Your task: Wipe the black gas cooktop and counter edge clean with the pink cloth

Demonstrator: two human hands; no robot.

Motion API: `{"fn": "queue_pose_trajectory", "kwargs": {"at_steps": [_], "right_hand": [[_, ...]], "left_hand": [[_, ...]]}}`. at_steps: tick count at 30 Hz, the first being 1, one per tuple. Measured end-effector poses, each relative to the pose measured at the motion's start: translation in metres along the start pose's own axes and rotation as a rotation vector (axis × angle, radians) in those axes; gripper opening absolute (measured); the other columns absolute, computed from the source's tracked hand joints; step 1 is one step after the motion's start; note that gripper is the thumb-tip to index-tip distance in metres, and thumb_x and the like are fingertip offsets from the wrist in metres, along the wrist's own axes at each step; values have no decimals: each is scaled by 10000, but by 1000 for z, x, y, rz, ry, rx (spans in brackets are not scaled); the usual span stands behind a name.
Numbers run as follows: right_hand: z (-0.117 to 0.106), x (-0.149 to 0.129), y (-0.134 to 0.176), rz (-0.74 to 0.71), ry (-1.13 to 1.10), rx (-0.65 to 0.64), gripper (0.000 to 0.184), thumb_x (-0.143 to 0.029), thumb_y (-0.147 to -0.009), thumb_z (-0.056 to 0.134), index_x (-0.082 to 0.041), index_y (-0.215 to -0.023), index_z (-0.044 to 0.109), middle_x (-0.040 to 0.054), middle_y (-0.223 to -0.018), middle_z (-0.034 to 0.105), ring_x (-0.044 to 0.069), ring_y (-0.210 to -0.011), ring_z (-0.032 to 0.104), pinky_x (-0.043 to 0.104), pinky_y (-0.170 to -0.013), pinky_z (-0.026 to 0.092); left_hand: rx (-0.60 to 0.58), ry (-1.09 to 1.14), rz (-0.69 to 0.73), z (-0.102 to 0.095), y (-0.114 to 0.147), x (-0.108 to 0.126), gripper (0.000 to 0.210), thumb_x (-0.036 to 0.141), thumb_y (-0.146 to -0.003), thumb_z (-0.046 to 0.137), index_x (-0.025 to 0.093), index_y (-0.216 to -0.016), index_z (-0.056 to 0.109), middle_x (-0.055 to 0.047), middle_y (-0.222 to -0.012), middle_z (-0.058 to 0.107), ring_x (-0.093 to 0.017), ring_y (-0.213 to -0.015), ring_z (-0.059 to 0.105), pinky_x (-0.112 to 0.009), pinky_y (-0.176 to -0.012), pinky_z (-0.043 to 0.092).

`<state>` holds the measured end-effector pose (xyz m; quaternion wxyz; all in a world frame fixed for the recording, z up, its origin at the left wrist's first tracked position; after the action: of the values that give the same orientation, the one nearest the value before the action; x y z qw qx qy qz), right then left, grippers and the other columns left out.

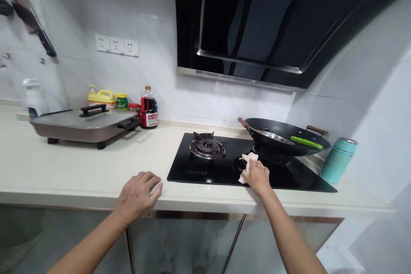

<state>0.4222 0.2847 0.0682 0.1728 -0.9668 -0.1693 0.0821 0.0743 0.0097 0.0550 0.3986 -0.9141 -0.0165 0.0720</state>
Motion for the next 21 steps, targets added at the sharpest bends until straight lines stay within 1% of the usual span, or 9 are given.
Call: {"fn": "queue_pose_trajectory", "kwargs": {"at_steps": [4,7,9,11,13,15,17,19,21], "right_hand": [[-8,-3,9,39,-6,-6,571,-304,-943,527,-105,-1475,470,214,-1376,528,320,-1287,505,436,-1046,379],[-13,-1,20,58,10,-58,561,-309,-943,536,-125,-1470,478,211,-1322,539,321,-1150,583,417,-947,432],[-14,3,32,62,22,-61,581,-312,-935,553,-126,-1479,471,214,-1300,541,318,-1081,608,413,-908,450],[-13,5,47,26,9,-27,596,-292,-913,579,-121,-1476,477,216,-1302,538,315,-1063,609,402,-895,464],[-11,0,63,-74,-49,24,585,-249,-883,594,-130,-1448,507,200,-1295,548,302,-1083,596,385,-915,474],[-8,-14,77,-198,-135,60,592,-215,-856,596,-144,-1439,521,177,-1288,558,283,-1119,577,366,-964,473],[-7,-36,84,-275,-192,72,617,-208,-851,590,-160,-1461,513,170,-1336,541,280,-1195,546,368,-1030,452],[-8,-62,80,-288,-186,56,633,-235,-872,585,-193,-1497,495,174,-1444,476,307,-1279,500,403,-1077,427],[-9,-86,64,-243,-151,-7,632,-286,-901,583,-255,-1524,478,161,-1546,385,347,-1314,475,450,-1080,419]], "left_hand": [[-12,-3,-1,-2,-1,2,307,381,-1003,488,221,-936,741,-48,-925,725,-217,-855,638,-355,-737,459],[-18,-8,-9,-3,-2,4,294,377,-1001,498,221,-942,741,-49,-930,723,-220,-865,641,-359,-752,463],[-20,-9,-13,-2,-2,4,290,375,-1000,502,220,-940,739,-49,-934,723,-222,-868,641,-361,-750,460],[-21,-7,-15,-1,-1,3,290,379,-1000,502,220,-942,739,-52,-941,725,-223,-869,640,-361,-743,457],[-22,-3,-18,1,-1,2,288,381,-997,505,224,-946,740,-54,-949,726,-224,-873,639,-359,-736,453],[-21,-1,-22,2,0,2,282,382,-992,510,228,-944,741,-55,-948,727,-225,-873,638,-357,-731,450],[-20,-1,-27,1,0,2,277,378,-990,510,229,-935,738,-55,-940,725,-226,-871,637,-359,-729,449],[-22,-3,-26,0,0,3,273,369,-990,509,226,-931,734,-55,-937,721,-226,-872,639,-362,-732,452],[-25,-6,-24,-1,0,4,264,360,-989,513,222,-935,732,-54,-937,718,-226,-875,641,-363,-736,458]]}}
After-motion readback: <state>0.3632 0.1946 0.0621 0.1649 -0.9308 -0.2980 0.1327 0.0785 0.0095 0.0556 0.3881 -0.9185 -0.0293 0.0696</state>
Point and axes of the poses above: each hand's wrist, its own y-axis away from the middle knuckle, its own z-axis out of the palm, x = y × z, the point moved 5 cm from there along -y, towards the middle knuckle
